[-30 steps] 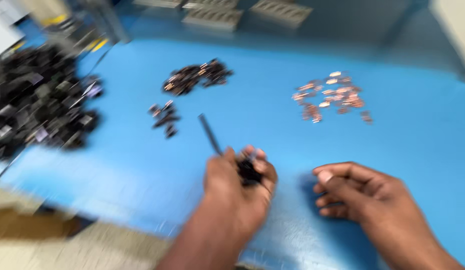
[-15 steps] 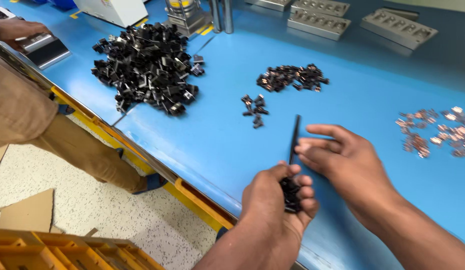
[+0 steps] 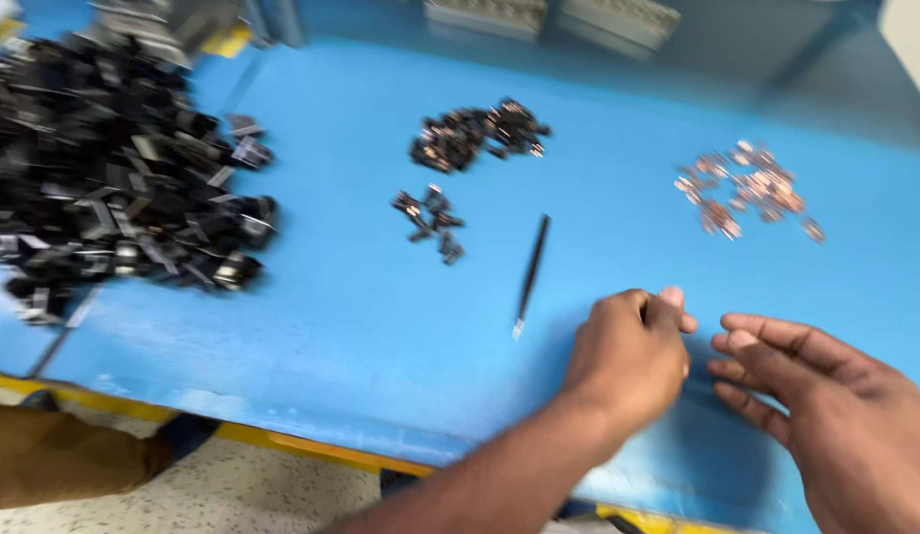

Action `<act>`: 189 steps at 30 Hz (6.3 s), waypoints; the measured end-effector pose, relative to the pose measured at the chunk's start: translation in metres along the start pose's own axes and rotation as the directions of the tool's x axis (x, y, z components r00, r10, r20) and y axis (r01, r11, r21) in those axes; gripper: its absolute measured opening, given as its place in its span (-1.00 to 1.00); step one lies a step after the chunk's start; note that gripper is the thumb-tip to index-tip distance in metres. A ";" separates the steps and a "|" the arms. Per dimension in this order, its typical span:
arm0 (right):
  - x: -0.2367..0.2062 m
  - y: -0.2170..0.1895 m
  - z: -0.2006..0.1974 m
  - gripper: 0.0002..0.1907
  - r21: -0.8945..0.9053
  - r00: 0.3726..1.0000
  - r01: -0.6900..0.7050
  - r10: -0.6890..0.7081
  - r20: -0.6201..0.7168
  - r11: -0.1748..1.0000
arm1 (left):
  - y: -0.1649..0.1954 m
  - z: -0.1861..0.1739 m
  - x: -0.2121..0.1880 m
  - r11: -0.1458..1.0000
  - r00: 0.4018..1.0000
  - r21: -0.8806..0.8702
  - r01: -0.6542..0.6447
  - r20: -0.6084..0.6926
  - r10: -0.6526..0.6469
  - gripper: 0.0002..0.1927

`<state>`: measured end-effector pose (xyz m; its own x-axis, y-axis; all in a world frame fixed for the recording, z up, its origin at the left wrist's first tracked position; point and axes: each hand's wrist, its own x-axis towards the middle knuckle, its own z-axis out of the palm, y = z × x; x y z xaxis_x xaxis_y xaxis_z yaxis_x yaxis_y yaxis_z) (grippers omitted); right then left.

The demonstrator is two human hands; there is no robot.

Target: The person picks black connector housings from a pile on a blue workbench, fits small copper contact pieces into them by hand, and places the completed pieces into a growing group on the bench, occasionally using tweezers to handle the small contacts.

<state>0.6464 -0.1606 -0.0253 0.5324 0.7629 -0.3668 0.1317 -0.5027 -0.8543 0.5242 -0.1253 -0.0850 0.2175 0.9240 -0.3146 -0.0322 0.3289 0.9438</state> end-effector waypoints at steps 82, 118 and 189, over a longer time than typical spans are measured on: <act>0.126 0.060 -0.129 -0.76 -0.642 0.897 0.442 -0.307 0.317 0.627 | 0.046 0.014 -0.083 0.690 0.930 -0.674 0.266 -0.010 -0.368 -0.70; 0.021 -0.022 0.017 -0.69 -0.359 0.770 0.593 -0.377 0.514 0.721 | 0.035 -0.016 -0.093 0.539 0.817 -0.839 0.076 -0.258 -0.516 -0.41; 0.057 -0.023 -0.031 -0.71 -0.606 0.635 0.762 -0.453 0.626 0.229 | 0.041 0.020 -0.098 0.690 0.980 -0.706 0.157 0.026 -0.196 -0.77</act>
<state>0.6994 -0.1185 -0.0151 -0.2453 0.9664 -0.0764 0.9426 0.2193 -0.2519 0.5210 -0.2069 -0.0135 0.2453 0.8358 -0.4911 -0.6768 0.5104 0.5306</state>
